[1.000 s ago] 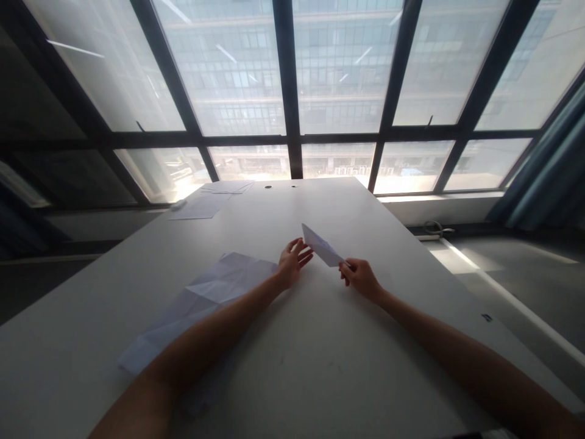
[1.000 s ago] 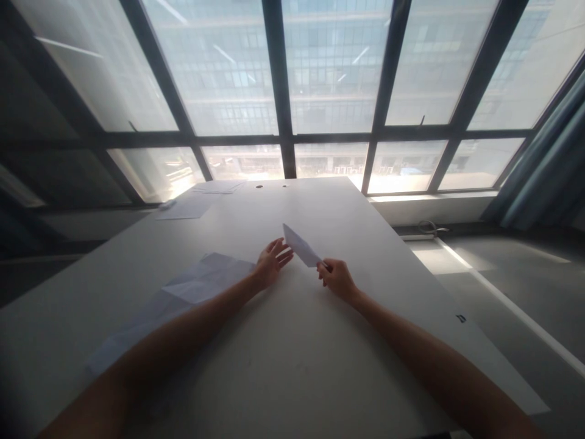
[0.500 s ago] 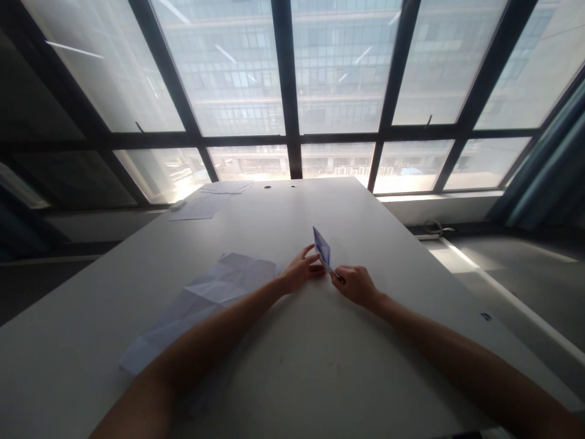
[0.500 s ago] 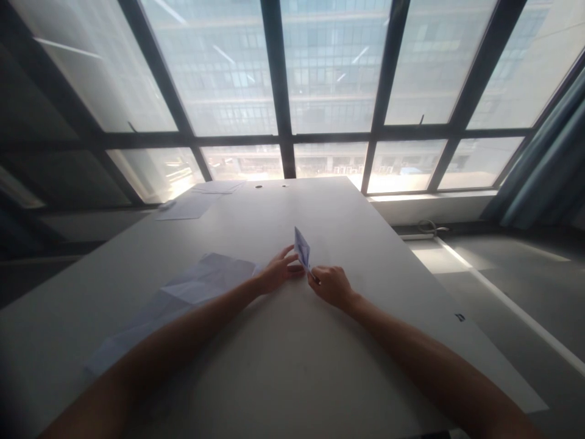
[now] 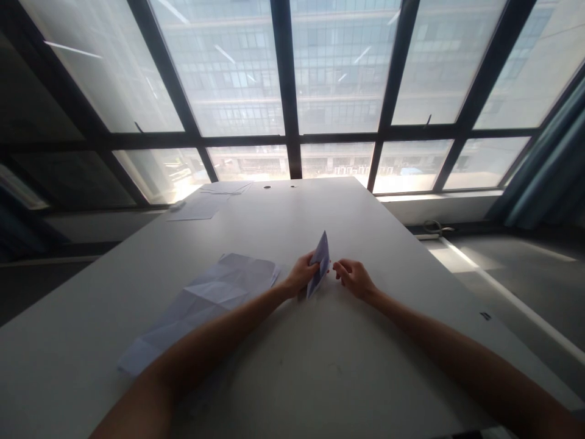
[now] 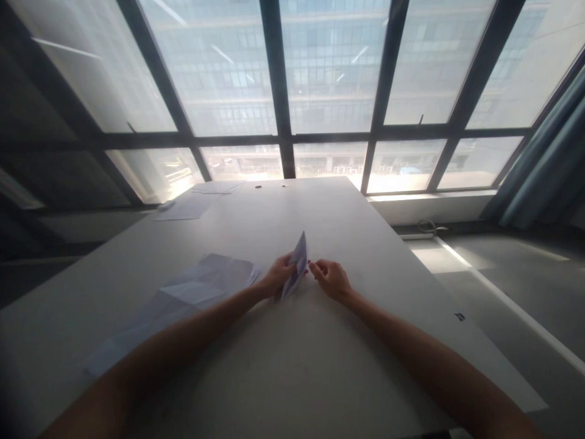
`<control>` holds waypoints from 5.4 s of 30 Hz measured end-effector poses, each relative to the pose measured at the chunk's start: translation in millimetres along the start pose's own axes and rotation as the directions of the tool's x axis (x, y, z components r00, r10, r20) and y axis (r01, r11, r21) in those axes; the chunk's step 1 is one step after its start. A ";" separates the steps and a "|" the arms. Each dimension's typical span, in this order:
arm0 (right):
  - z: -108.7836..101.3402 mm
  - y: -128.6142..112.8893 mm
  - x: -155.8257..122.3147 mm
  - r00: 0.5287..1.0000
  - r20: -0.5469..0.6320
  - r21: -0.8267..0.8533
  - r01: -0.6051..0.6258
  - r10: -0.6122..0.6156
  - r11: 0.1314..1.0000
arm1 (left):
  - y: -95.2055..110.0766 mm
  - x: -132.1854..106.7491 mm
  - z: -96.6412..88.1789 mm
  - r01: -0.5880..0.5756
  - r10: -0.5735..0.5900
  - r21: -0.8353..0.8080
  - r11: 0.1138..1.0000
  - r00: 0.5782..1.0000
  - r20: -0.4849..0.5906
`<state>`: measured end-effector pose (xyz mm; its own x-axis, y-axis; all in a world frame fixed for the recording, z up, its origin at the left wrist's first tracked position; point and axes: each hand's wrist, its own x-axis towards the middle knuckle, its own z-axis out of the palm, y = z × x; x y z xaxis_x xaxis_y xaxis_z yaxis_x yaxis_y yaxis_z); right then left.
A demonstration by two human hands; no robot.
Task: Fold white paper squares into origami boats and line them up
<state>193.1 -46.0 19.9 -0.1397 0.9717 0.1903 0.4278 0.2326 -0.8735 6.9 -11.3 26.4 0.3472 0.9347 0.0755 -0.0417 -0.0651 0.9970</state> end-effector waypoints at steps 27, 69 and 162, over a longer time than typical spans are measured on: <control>8.9 14.6 7.1 0.980 -0.147 0.252 -0.095 0.135 0.963 | 1.9 -6.0 5.6 -0.064 0.066 0.209 0.976 0.998 -0.004; 4.6 18.7 15.7 0.987 -0.078 0.183 -0.125 0.141 0.975 | 0.1 1.9 -4.3 0.046 -0.072 0.286 0.957 0.994 0.081; 108.1 -57.1 125.2 0.916 0.401 -0.058 0.032 -0.006 0.998 | 42.7 -65.8 -146.4 -0.090 0.367 0.944 0.318 0.930 -0.035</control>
<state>54.6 58.0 45.2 -0.4888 0.8724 0.0001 0.4745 0.2659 -0.8391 -154.9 -24.4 61.6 0.2748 0.8573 0.4353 0.8400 -0.4344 0.3253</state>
